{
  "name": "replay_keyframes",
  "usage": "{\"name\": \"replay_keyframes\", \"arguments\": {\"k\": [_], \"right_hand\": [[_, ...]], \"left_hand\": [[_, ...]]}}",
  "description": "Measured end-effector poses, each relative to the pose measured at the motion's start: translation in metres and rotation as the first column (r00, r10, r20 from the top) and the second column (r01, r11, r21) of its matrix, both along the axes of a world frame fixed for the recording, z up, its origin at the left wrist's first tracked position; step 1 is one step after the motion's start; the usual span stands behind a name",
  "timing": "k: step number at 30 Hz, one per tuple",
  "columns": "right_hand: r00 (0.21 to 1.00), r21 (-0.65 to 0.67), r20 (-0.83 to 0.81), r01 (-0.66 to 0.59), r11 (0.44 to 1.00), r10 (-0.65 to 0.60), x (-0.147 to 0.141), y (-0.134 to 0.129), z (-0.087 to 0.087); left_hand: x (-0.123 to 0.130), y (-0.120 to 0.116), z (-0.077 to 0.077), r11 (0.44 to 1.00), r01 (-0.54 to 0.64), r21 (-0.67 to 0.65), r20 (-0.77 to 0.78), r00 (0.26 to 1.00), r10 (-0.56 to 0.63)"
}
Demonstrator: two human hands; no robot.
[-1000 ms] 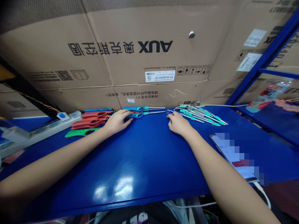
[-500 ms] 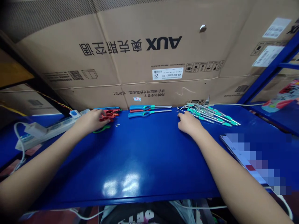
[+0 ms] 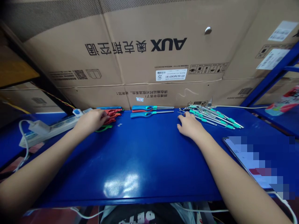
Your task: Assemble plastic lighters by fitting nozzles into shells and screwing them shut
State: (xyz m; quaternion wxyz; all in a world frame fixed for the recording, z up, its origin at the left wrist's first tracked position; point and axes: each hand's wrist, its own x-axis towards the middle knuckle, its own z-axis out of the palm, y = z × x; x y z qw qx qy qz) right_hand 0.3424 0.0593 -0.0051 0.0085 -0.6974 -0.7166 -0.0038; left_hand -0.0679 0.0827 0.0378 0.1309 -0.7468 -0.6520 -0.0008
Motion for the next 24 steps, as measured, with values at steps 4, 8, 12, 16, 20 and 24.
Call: {"name": "replay_keyframes", "arguments": {"k": [4, 8, 12, 16, 20, 24], "right_hand": [[0.990, 0.106, -0.082, -0.110, 0.988, 0.119, -0.009, -0.007, 0.007], [0.685, 0.212, -0.459, -0.533, 0.819, 0.565, -0.033, -0.026, 0.016], [0.486, 0.094, -0.625, -0.729, 0.678, 0.610, -0.062, -0.046, 0.014], [0.453, 0.045, -0.627, -0.792, 0.609, 0.634, -0.071, -0.049, 0.007], [0.510, 0.004, -0.584, -0.776, 0.630, 0.632, -0.061, -0.043, 0.010], [0.609, -0.051, -0.485, -0.736, 0.675, 0.627, -0.053, -0.039, 0.014]], "left_hand": [[0.031, -0.030, 0.006, 0.991, 0.117, 0.062, 0.019, 0.993, -0.119], [0.072, -0.070, -0.014, 0.880, 0.474, 0.033, 0.121, 0.872, -0.474], [0.098, -0.095, -0.038, 0.739, 0.664, -0.113, 0.271, 0.736, -0.620], [0.100, -0.098, -0.042, 0.673, 0.737, -0.064, 0.471, 0.616, -0.631], [0.088, -0.088, -0.041, 0.696, 0.717, 0.039, 0.575, 0.553, -0.603], [0.077, -0.074, -0.056, 0.780, 0.624, 0.040, 0.631, 0.590, -0.504]]}}
